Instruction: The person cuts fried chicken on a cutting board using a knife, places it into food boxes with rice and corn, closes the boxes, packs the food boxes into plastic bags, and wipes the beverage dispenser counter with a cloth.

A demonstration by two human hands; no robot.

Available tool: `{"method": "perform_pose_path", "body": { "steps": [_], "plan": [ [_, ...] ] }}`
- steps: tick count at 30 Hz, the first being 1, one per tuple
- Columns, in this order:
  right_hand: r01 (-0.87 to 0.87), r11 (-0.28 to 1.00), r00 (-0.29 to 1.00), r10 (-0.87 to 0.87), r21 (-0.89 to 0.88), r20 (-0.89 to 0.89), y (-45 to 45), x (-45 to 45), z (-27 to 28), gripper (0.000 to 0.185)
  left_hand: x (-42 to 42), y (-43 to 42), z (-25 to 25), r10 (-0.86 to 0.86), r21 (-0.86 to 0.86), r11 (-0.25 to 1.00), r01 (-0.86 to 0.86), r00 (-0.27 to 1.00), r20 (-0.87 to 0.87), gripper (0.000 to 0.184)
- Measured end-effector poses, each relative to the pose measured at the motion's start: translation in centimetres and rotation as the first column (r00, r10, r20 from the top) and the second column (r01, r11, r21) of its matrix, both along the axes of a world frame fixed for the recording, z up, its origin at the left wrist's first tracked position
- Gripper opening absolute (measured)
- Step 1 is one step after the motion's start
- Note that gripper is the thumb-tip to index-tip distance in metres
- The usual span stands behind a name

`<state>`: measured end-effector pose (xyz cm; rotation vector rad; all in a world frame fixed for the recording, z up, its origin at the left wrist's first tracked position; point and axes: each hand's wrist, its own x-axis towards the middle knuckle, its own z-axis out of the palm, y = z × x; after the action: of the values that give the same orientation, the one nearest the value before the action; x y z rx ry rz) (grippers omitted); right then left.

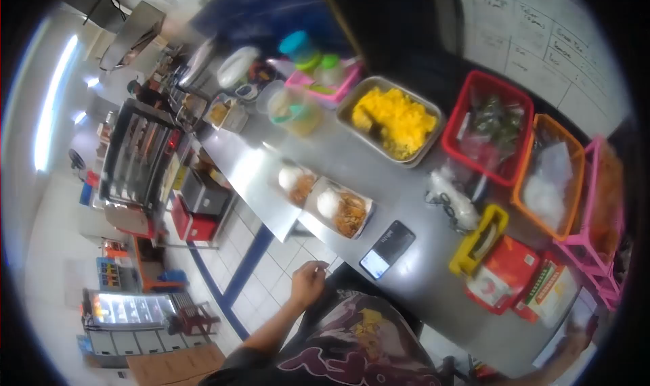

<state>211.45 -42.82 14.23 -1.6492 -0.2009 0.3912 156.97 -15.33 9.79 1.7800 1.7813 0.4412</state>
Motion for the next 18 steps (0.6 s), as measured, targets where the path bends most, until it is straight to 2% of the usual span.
{"method": "perform_pose_path", "body": {
  "steps": [3, 5, 6, 7, 8, 9, 10, 11, 12, 13, 14, 15, 16, 17, 18],
  "plan": [
    [-0.292, 0.955, 0.937, 0.296, 0.049, -0.184, 6.2, -11.1, -0.7, 0.024, -1.5, 1.3, -1.7, -0.036, -0.091, 0.995, 0.048, 0.991, 0.13, 0.018],
    [-0.492, 0.866, 0.832, 0.498, 0.092, -0.242, 13.1, -17.4, -0.5, 0.019, -2.1, 3.4, -1.3, -0.161, 0.003, 0.986, 0.166, 0.952, 0.26, 0.018],
    [-0.641, 0.766, 0.74, 0.634, 0.052, -0.222, 18.8, -21.4, 1.2, 0.019, -3.2, 4.4, -1.6, -0.169, 0.006, 0.985, 0.174, 0.943, 0.287, 0.018],
    [-0.709, 0.705, 0.666, 0.679, 0.023, -0.309, 23.6, -25.2, 2.4, 0.022, -4.5, 5.5, -1.9, -0.156, -0.036, 0.983, 0.18, 0.924, 0.35, 0.018],
    [-0.791, 0.6, 0.528, 0.767, 0.118, -0.366, 27.5, -27.6, 1.3, 0.02, -5.9, 6.7, -2.0, -0.145, -0.081, 0.978, 0.193, 0.901, 0.409, 0.018],
    [-0.8, 0.6, 0.592, 0.793, 0.016, -0.144, 31.4, -30.3, -0.8, 0.019, -7.1, 8.1, -1.4, -0.158, -0.08, 0.974, 0.212, 0.888, 0.431, 0.018],
    [-0.792, 0.604, 0.598, 0.797, -0.092, 0.083, 34.2, -32.7, -2.0, 0.019, -8.0, 9.3, -0.3, -0.118, -0.163, 0.965, 0.206, 0.895, 0.43, 0.019],
    [-0.786, 0.606, 0.599, 0.795, -0.12, 0.092, 35.8, -34.7, -1.3, 0.019, -9.1, 10.3, 0.2, -0.075, -0.246, 0.95, 0.195, 0.902, 0.425, 0.021],
    [-0.766, 0.635, 0.63, 0.773, -0.102, 0.075, 37.5, -36.7, -0.6, 0.022, -10.5, 11.1, -1.0, -0.153, -0.141, 0.958, 0.249, 0.863, 0.482, 0.024],
    [-0.749, 0.657, 0.654, 0.754, -0.087, 0.056, 38.9, -38.5, 0.1, 0.028, -11.0, 12.1, 0.2, -0.141, -0.142, 0.959, 0.245, 0.85, 0.508, 0.024],
    [-0.756, 0.644, 0.642, 0.764, -0.113, 0.065, 39.5, -39.9, 0.8, 0.028, -10.8, 13.3, 2.7, -0.24, -0.061, 0.95, 0.308, 0.839, 0.488, 0.026],
    [-0.824, 0.562, 0.567, 0.819, -0.071, -0.086, 39.3, -41.0, 1.6, 0.034, -10.3, 14.2, 4.3, -0.338, 0.016, 0.929, 0.371, 0.826, 0.451, 0.029],
    [-0.872, 0.489, 0.477, 0.847, -0.008, -0.234, 39.2, -42.2, 1.9, 0.04, -9.7, 14.9, 4.5, -0.331, 0.012, 0.93, 0.367, 0.824, 0.461, 0.029],
    [-0.871, 0.492, 0.481, 0.845, -0.013, -0.236, 39.3, -43.6, 1.9, 0.04, -8.8, 15.7, 4.6, -0.405, 0.184, 0.914, 0.361, 0.786, 0.468, 0.032],
    [-0.899, 0.431, 0.403, 0.884, 0.079, -0.238, 39.3, -44.6, 1.8, 0.041, -8.9, 16.7, 4.7, -0.446, 0.268, 0.894, 0.358, 0.763, 0.468, 0.034]
  ]
}}
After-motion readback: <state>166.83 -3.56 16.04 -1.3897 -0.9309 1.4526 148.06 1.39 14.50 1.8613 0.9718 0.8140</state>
